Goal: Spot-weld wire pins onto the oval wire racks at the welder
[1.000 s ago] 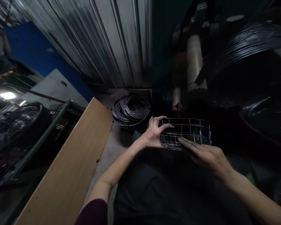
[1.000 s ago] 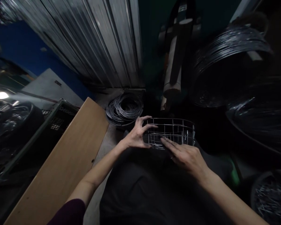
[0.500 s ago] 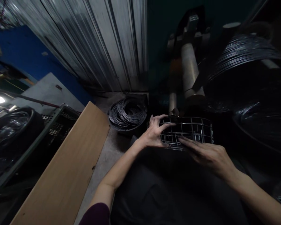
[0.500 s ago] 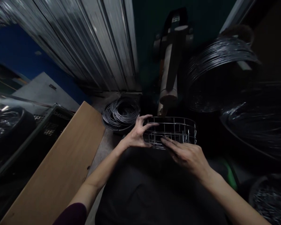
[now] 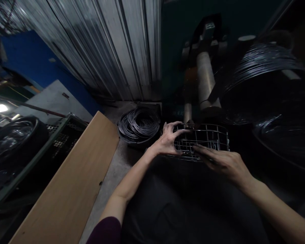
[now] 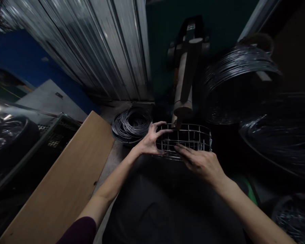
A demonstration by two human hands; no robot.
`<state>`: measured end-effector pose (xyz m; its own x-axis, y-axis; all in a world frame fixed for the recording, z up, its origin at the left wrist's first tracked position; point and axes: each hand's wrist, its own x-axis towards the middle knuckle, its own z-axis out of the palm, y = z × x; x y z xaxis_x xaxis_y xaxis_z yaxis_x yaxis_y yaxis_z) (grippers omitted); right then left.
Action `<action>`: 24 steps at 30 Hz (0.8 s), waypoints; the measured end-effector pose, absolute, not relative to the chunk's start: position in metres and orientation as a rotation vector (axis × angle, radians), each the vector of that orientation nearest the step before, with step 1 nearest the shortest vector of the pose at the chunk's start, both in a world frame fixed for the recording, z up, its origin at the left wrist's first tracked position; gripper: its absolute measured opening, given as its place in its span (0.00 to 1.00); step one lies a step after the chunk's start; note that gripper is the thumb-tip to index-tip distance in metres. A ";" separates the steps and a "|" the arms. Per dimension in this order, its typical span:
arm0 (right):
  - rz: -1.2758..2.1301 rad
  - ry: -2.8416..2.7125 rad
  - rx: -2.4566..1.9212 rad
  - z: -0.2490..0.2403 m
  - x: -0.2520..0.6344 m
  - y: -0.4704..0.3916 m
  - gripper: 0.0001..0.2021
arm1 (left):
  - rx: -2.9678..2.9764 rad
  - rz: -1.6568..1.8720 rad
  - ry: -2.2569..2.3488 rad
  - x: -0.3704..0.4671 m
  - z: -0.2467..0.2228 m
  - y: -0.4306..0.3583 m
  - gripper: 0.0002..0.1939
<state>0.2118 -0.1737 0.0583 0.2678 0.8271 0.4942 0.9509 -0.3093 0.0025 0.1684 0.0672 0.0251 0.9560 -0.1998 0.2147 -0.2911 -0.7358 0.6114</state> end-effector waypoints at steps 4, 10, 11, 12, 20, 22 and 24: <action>-0.593 -1.625 -2.207 0.057 0.214 -0.173 0.12 | 2.412 0.187 -0.345 0.171 0.027 0.069 0.47; -0.700 -1.626 -2.213 0.061 0.215 -0.169 0.11 | 2.367 0.181 -0.395 0.175 0.027 0.073 0.45; -0.722 -1.631 -2.219 0.062 0.214 -0.170 0.12 | 2.354 0.190 -0.402 0.175 0.027 0.073 0.44; -0.725 -1.634 -2.230 0.063 0.212 -0.172 0.12 | 2.343 0.200 -0.406 0.175 0.027 0.073 0.43; -0.836 -1.122 -2.439 0.056 0.208 -0.175 0.23 | 2.310 0.194 -0.372 0.188 0.027 0.077 0.42; -0.797 -1.103 -2.426 0.054 0.214 -0.171 0.25 | 2.312 0.205 -0.353 0.195 0.027 0.080 0.42; -0.710 -1.072 -2.442 0.053 0.220 -0.167 0.25 | 2.318 0.210 -0.349 0.201 0.027 0.084 0.43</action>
